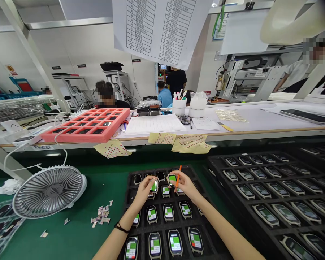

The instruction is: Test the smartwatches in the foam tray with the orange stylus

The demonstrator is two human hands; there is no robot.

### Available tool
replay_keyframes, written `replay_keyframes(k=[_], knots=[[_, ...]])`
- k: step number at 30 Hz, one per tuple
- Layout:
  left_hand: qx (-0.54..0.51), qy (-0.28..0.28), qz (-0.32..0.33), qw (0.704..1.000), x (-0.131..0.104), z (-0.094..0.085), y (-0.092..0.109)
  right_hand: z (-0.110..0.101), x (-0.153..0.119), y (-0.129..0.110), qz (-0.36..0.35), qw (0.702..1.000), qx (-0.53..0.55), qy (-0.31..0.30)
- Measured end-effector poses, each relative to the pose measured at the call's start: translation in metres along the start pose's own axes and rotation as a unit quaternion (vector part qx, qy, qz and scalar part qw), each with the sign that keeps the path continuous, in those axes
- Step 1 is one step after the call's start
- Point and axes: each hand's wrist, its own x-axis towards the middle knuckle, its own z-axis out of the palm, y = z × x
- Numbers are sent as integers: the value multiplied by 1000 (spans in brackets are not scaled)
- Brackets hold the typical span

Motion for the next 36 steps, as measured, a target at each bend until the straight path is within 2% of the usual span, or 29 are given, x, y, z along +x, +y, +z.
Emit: replay_keyframes(k=[3, 8, 13, 21, 31, 36], knots=[[-4, 4, 10, 1000, 1, -1, -1, 0, 0, -1, 4, 1000, 8, -1], [-26, -34, -8, 999, 1, -1, -5, 0, 2, 2, 2, 1000, 18, 2], [-33, -51, 23, 998, 1, 0, -10, 0, 2, 1, 3, 1000, -5, 4], [-62, -88, 33, 994, 2, 2, -15, -2, 2, 5, -9, 1000, -20, 0], [-58, -84, 12, 995, 1, 3, -7, -2, 4, 10, -10, 1000, -16, -19], [-64, -81, 25, 994, 2, 4, -12, -3, 5, 13, -10, 1000, -17, -21]])
